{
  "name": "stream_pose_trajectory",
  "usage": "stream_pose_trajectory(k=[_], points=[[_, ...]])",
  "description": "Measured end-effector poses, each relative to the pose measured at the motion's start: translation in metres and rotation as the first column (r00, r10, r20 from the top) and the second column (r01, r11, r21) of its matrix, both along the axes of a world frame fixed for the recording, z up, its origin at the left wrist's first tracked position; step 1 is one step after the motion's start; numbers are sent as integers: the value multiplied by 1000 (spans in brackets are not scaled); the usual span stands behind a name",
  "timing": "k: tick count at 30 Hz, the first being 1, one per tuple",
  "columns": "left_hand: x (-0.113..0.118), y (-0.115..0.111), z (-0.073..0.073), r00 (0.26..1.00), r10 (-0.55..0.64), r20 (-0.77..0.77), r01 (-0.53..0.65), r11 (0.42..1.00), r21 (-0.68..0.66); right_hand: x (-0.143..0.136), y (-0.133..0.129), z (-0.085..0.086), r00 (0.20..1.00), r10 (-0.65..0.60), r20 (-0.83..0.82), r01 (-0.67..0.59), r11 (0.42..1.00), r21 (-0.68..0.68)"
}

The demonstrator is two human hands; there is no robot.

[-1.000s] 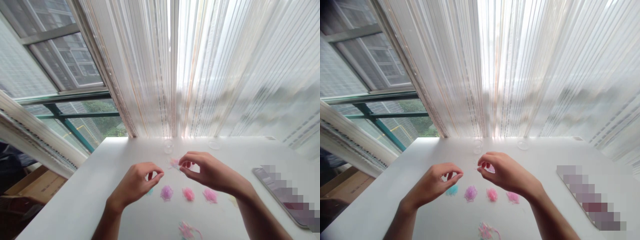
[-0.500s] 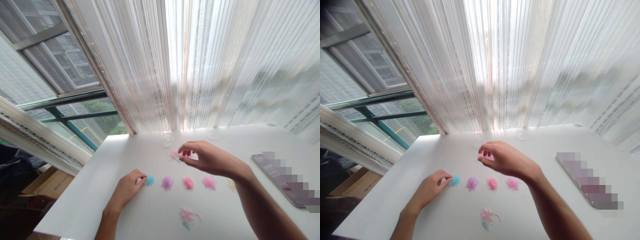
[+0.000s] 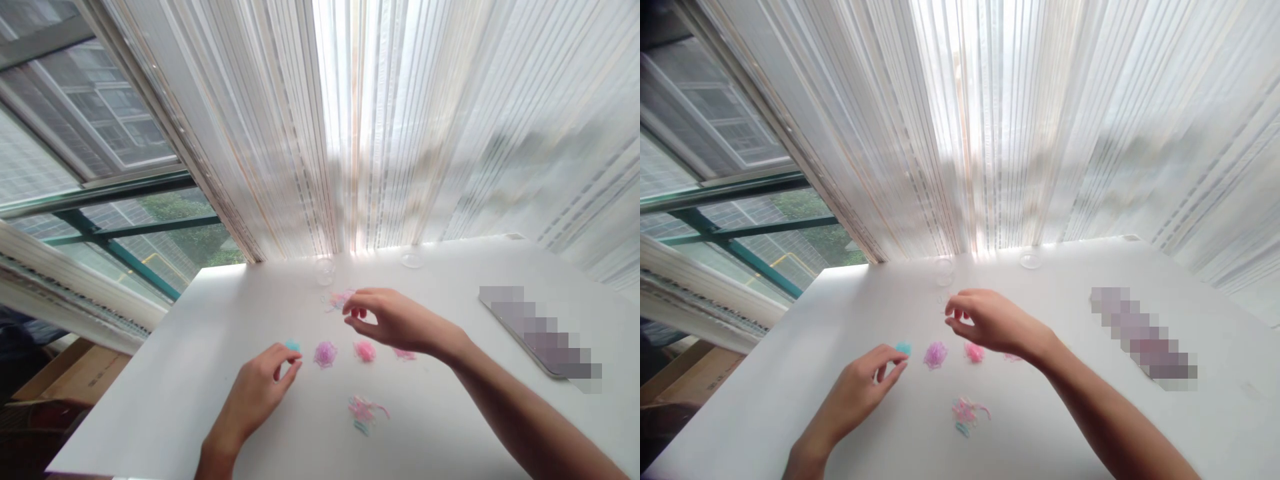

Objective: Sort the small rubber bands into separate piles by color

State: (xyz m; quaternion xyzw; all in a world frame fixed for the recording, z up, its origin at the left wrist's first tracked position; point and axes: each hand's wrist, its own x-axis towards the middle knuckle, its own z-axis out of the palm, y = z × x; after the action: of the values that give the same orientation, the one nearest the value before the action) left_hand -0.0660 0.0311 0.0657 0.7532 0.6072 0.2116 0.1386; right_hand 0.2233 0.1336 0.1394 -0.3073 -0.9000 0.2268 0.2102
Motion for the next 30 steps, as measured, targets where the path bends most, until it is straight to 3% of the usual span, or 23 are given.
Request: stream_pose_trajectory(k=[3, 5, 8, 14, 20, 30], points=[[32, -14, -11, 982, -155, 110, 163, 984, -70, 2, -10, -21, 981, 132, 146, -99, 971, -216], [51, -20, -19, 969, -192, 153, 210, 971, -114, 5, -17, -35, 954, 189, 232, -104, 936, -335], [68, -26, -29, 964, -203, 172, 225, 967, -119, 10, -27, -55, 944, 218, 248, -110, 916, -386], [74, -26, -44, 960, -237, 151, 236, 971, 29, 10, -45, -89, 966, 225, 129, -185, 946, -267], [78, -29, -59, 967, -216, 132, 183, 957, 225, 8, -51, -110, 973, 228, 45, -218, 963, -156], [77, -27, -58, 963, -226, 144, 187, 953, 240, 8, -52, -121, 973, 228, 19, -227, 973, -47]])
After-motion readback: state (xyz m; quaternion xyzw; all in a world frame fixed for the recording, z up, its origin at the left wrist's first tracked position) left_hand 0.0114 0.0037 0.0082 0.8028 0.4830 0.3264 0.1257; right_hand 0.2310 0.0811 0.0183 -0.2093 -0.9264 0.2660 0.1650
